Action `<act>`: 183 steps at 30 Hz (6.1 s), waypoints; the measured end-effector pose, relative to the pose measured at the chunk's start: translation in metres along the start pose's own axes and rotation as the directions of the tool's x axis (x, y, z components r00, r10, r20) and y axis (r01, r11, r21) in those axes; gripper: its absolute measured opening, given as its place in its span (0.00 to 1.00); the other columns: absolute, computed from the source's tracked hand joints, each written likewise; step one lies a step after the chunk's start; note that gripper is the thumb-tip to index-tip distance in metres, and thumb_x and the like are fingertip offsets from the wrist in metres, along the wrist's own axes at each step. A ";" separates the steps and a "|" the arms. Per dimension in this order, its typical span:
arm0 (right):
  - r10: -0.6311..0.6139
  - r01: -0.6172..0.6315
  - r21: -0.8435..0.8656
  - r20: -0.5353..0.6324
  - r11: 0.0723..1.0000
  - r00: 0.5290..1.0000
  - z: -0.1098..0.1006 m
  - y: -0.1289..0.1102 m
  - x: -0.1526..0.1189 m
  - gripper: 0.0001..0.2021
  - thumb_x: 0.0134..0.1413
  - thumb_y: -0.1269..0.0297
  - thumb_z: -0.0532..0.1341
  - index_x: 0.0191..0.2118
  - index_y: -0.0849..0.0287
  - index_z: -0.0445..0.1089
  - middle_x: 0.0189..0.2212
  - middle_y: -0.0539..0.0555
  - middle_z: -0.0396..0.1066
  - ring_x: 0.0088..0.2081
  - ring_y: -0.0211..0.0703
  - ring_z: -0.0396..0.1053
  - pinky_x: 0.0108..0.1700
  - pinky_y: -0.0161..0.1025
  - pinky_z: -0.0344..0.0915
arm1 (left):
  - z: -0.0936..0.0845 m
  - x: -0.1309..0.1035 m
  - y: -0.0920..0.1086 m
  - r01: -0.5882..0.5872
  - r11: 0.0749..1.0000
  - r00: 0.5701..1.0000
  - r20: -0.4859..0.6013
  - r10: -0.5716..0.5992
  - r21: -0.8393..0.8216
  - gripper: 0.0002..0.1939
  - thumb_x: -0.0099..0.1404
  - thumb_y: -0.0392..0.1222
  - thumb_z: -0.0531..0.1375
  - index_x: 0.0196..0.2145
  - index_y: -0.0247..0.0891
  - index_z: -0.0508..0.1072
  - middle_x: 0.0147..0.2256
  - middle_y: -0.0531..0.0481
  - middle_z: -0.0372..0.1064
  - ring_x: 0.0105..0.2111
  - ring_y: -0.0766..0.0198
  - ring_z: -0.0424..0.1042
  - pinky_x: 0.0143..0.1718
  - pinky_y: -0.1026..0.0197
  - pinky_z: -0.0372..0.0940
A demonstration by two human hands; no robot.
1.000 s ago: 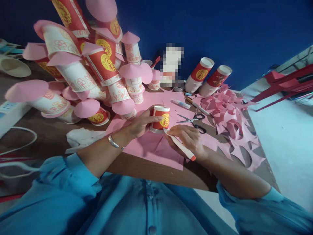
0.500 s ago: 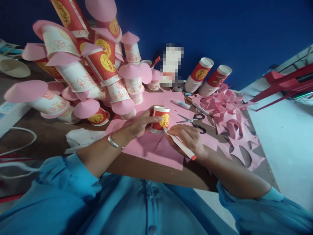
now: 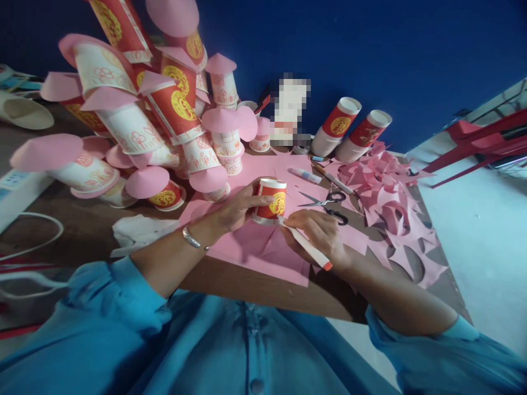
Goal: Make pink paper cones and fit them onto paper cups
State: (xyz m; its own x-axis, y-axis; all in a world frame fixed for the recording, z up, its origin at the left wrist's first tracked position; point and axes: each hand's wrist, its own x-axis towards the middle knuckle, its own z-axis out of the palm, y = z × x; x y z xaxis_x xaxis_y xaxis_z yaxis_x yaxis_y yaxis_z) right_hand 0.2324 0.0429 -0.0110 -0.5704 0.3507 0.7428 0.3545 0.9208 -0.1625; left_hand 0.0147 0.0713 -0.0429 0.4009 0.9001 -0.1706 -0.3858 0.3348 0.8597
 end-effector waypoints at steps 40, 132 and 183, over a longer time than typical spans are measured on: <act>0.000 0.000 -0.016 -0.014 1.000 1.000 0.003 -0.001 -0.003 0.08 0.64 0.75 0.64 0.43 0.56 0.67 0.29 0.51 0.79 0.30 0.42 0.79 0.33 0.36 0.75 | 0.001 0.001 0.000 -0.019 0.999 1.000 0.005 0.019 -0.038 0.28 0.58 0.45 0.74 0.55 0.41 0.74 0.46 0.46 0.79 0.44 0.55 0.79 0.42 0.57 0.73; -0.008 0.008 0.037 -0.005 0.999 1.000 0.000 -0.001 0.000 0.08 0.62 0.77 0.65 0.42 0.57 0.68 0.28 0.53 0.79 0.28 0.43 0.79 0.31 0.37 0.75 | 0.004 0.000 0.004 -0.020 1.000 1.000 -0.020 0.020 -0.013 0.32 0.54 0.47 0.75 0.55 0.39 0.75 0.43 0.46 0.78 0.35 0.62 0.73 0.36 0.61 0.68; -0.023 0.024 0.010 -0.036 1.000 0.999 0.006 0.002 -0.005 0.08 0.64 0.74 0.66 0.44 0.57 0.70 0.31 0.52 0.80 0.31 0.43 0.81 0.35 0.38 0.77 | 0.004 -0.002 0.005 -0.003 1.000 1.000 0.021 0.003 0.016 0.34 0.56 0.47 0.74 0.59 0.39 0.73 0.44 0.46 0.80 0.40 0.59 0.78 0.41 0.59 0.71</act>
State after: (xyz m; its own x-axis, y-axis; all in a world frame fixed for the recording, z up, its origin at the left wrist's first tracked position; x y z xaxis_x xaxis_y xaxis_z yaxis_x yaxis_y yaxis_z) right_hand 0.2315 0.0437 -0.0184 -0.5514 0.3228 0.7692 0.3334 0.9305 -0.1515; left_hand 0.0154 0.0699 -0.0364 0.4173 0.8949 -0.1580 -0.3734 0.3274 0.8680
